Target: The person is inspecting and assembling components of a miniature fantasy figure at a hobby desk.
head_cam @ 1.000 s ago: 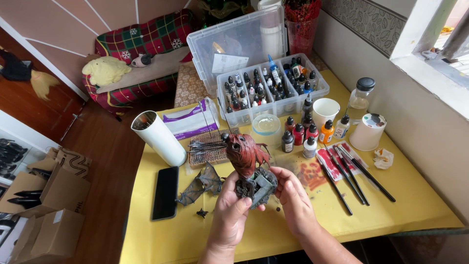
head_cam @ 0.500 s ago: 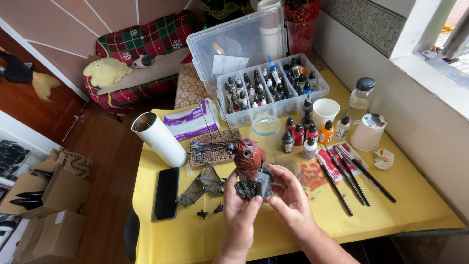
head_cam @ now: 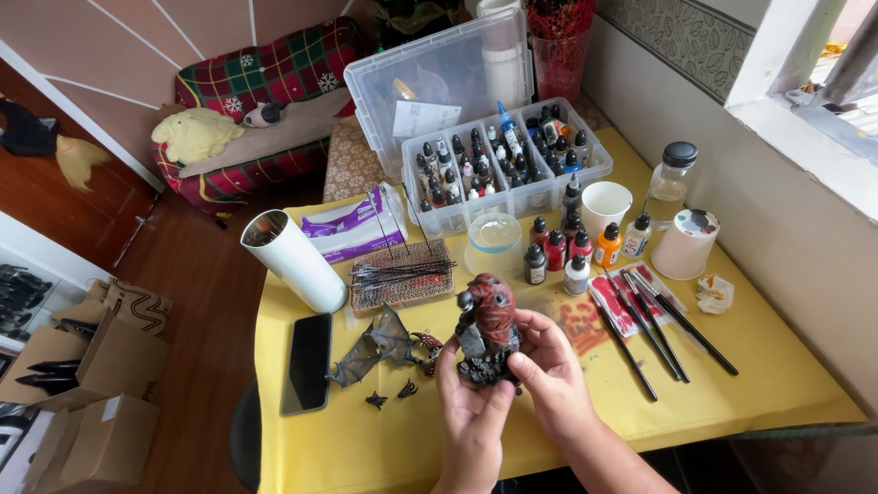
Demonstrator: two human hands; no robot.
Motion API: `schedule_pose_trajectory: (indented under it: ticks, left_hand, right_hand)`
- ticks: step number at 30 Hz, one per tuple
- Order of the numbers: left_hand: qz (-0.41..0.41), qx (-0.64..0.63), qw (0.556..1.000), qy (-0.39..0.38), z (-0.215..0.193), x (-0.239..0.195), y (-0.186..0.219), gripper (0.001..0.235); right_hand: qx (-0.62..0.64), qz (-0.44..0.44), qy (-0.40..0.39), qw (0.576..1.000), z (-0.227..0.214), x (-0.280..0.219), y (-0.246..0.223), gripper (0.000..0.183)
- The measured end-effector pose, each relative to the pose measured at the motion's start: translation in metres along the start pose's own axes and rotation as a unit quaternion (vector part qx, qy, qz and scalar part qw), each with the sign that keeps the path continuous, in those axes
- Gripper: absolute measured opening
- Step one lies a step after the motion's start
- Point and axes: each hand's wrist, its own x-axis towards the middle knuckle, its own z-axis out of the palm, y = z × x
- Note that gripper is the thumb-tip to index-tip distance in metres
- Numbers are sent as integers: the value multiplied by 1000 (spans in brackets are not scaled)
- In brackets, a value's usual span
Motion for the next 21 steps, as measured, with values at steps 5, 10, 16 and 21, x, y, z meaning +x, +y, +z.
schedule_pose_trajectory:
  ticks: [5,10,16,21]
  left_hand:
    - [-26,129,989,62,-16,4,15,53]
    - [-63,184,977,89,-32,21,38,23]
    - [-232,156,959,42,-42,48,62,33]
    - [-251,180,950,51,-39,54,67,21]
  right_hand:
    - [32,47,16,998,-6,4,1,63]
    - [70,83,25,994,-10,6,6,63]
    - [39,140,27,989,-10,8,-1,63]
    - [47,186,9,981,-15,17,-5,59]
